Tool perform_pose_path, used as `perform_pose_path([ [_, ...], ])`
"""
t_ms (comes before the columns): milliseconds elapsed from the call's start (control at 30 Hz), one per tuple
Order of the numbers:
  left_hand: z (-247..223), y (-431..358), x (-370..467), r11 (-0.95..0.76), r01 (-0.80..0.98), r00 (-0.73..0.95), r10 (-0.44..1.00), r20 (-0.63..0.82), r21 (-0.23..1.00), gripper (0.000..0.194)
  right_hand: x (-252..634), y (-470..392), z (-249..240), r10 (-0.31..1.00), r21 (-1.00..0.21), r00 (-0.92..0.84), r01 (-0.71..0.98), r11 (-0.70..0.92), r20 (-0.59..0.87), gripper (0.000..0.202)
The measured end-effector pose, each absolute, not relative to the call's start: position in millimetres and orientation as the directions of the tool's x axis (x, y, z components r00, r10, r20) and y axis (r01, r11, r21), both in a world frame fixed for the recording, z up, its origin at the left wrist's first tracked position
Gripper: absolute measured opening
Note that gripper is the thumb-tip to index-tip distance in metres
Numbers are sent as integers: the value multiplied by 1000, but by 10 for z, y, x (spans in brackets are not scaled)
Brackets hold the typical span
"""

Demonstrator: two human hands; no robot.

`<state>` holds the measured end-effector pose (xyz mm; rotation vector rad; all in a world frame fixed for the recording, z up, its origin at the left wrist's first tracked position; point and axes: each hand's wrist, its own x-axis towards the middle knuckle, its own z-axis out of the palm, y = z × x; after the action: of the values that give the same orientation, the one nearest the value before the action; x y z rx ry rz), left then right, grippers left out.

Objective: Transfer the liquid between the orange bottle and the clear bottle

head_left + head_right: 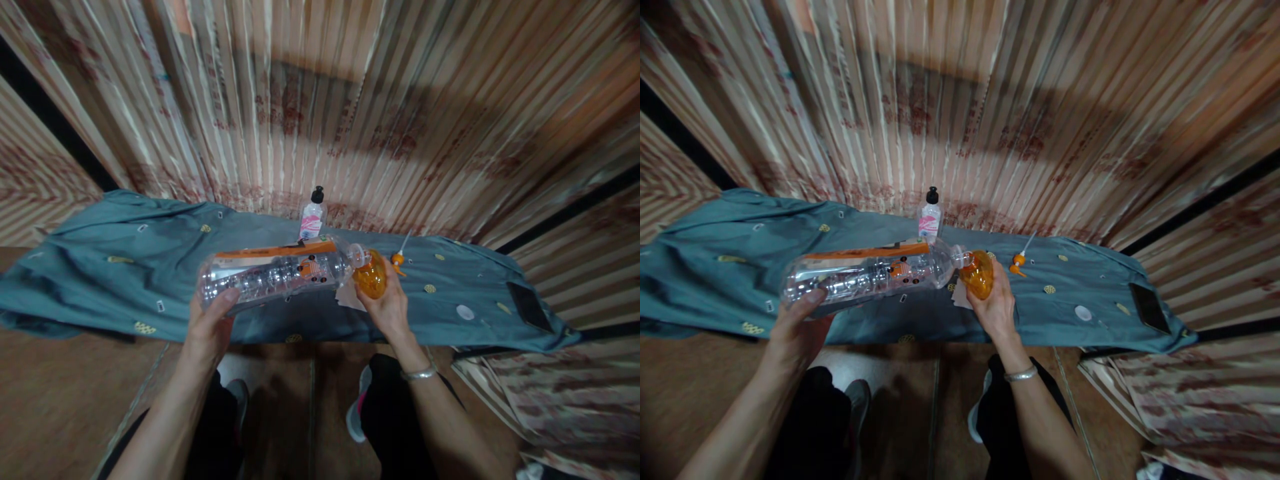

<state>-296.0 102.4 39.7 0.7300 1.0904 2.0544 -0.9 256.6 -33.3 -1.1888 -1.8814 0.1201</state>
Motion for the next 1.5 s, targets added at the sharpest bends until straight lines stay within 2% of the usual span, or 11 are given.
perform_pose_path([
  [333,362,1020,-2970,-428,-310,-598,782,176,849,74,-14,2562,-324,781,-509,-149,682,525,606,85],
  [700,412,1026,-2945,-399,-330,-641,760,107,856,78,-29,2548,-317,777,-512,-144,677,529,612,84],
  [1200,382,1012,-2953,-438,-324,-610,774,169,838,75,-15,2563,-337,765,-493,-151,683,538,625,86],
  [1500,398,1019,-2949,-428,-330,-628,765,143,842,78,-15,2566,-328,766,-496,-147,684,536,626,86],
])
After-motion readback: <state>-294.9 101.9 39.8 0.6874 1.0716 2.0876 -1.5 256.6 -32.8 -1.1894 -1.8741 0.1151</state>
